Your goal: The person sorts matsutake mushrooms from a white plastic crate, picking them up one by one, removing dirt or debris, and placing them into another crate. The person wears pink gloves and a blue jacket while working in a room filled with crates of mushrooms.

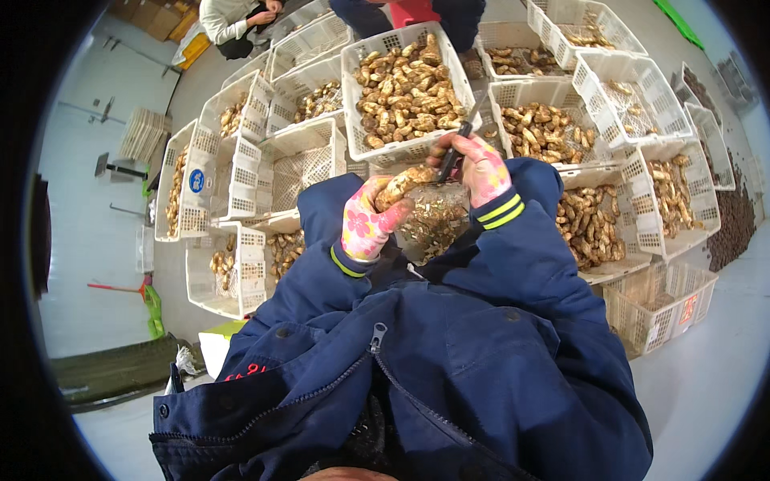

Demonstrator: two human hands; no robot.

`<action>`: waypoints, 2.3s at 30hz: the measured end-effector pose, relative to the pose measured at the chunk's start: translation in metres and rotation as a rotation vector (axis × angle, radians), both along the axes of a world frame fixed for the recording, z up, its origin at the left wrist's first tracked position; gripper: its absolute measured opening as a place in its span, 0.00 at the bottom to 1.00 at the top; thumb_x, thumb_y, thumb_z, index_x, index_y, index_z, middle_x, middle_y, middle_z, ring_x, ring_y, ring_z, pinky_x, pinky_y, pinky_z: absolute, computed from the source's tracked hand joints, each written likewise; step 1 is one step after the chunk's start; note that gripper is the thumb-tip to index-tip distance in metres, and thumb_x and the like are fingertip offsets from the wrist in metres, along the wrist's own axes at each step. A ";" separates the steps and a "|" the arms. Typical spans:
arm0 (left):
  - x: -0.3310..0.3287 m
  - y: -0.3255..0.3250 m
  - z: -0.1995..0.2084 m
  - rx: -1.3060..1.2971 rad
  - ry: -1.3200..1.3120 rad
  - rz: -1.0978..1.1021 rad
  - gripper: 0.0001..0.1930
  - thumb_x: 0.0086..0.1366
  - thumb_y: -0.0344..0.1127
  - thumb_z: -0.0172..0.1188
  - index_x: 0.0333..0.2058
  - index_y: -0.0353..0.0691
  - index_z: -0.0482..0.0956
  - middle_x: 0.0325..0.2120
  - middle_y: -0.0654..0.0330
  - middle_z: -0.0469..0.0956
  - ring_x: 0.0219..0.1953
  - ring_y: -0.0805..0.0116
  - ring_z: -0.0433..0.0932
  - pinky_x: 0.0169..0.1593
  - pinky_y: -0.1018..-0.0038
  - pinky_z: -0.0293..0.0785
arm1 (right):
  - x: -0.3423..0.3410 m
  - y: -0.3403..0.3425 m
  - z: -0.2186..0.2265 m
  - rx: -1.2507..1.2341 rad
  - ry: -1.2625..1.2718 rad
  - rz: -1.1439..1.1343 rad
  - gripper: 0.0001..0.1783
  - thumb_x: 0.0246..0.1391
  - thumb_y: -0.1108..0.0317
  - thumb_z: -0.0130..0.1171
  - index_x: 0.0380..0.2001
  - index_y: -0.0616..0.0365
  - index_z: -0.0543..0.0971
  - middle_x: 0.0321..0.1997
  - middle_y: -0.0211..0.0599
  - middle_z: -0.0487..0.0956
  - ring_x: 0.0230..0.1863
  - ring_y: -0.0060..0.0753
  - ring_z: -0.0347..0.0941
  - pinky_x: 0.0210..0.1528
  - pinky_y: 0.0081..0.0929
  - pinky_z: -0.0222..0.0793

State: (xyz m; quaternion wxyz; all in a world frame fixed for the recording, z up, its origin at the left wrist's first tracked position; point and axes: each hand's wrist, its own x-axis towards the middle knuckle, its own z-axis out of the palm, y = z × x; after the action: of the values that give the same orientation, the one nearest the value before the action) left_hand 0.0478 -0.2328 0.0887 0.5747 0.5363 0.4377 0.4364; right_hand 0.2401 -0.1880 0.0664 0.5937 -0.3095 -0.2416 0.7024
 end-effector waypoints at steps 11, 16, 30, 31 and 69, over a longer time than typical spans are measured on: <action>-0.029 -0.003 -0.008 -0.167 -0.049 -0.165 0.19 0.59 0.36 0.60 0.45 0.31 0.71 0.35 0.65 0.75 0.35 0.80 0.71 0.38 0.82 0.66 | -0.031 -0.024 0.031 0.098 -0.495 0.337 0.17 0.56 0.60 0.49 0.43 0.58 0.76 0.21 0.20 0.68 0.20 0.09 0.60 0.20 0.09 0.54; -0.044 -0.002 -0.020 -0.173 -0.121 -0.401 0.30 0.63 0.57 0.50 0.50 0.33 0.69 0.38 0.64 0.75 0.36 0.78 0.72 0.39 0.81 0.66 | -0.020 -0.020 0.034 0.113 -0.565 0.504 0.16 0.54 0.59 0.52 0.41 0.58 0.77 0.18 0.19 0.69 0.16 0.09 0.59 0.18 0.09 0.52; -0.056 0.001 -0.005 -0.086 0.010 -0.052 0.12 0.63 0.38 0.57 0.35 0.32 0.75 0.22 0.69 0.70 0.24 0.82 0.63 0.29 0.83 0.60 | -0.023 -0.043 0.034 1.098 -1.529 -0.098 0.07 0.46 0.72 0.57 0.31 0.59 0.76 0.32 0.41 0.75 0.29 0.42 0.74 0.27 0.34 0.66; -0.057 -0.002 -0.004 -0.077 -0.035 -0.057 0.10 0.62 0.36 0.58 0.35 0.32 0.75 0.23 0.69 0.70 0.25 0.83 0.64 0.29 0.83 0.60 | -0.022 -0.046 0.038 1.302 -1.620 -0.124 0.09 0.47 0.69 0.58 0.32 0.60 0.76 0.30 0.42 0.76 0.29 0.44 0.73 0.29 0.34 0.66; -0.064 -0.011 -0.035 -0.419 -0.633 -0.131 0.28 0.58 0.59 0.50 0.31 0.34 0.73 0.24 0.52 0.75 0.24 0.59 0.74 0.29 0.70 0.70 | -0.028 -0.051 0.034 0.836 -1.267 0.064 0.08 0.54 0.68 0.54 0.32 0.61 0.76 0.27 0.41 0.77 0.28 0.45 0.75 0.30 0.32 0.70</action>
State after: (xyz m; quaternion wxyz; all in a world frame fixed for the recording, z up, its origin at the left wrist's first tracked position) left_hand -0.0167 -0.2436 0.0541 0.8051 0.2729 0.2832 0.4440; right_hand 0.2119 -0.2387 0.1004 0.3886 -0.3955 -0.7914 0.2573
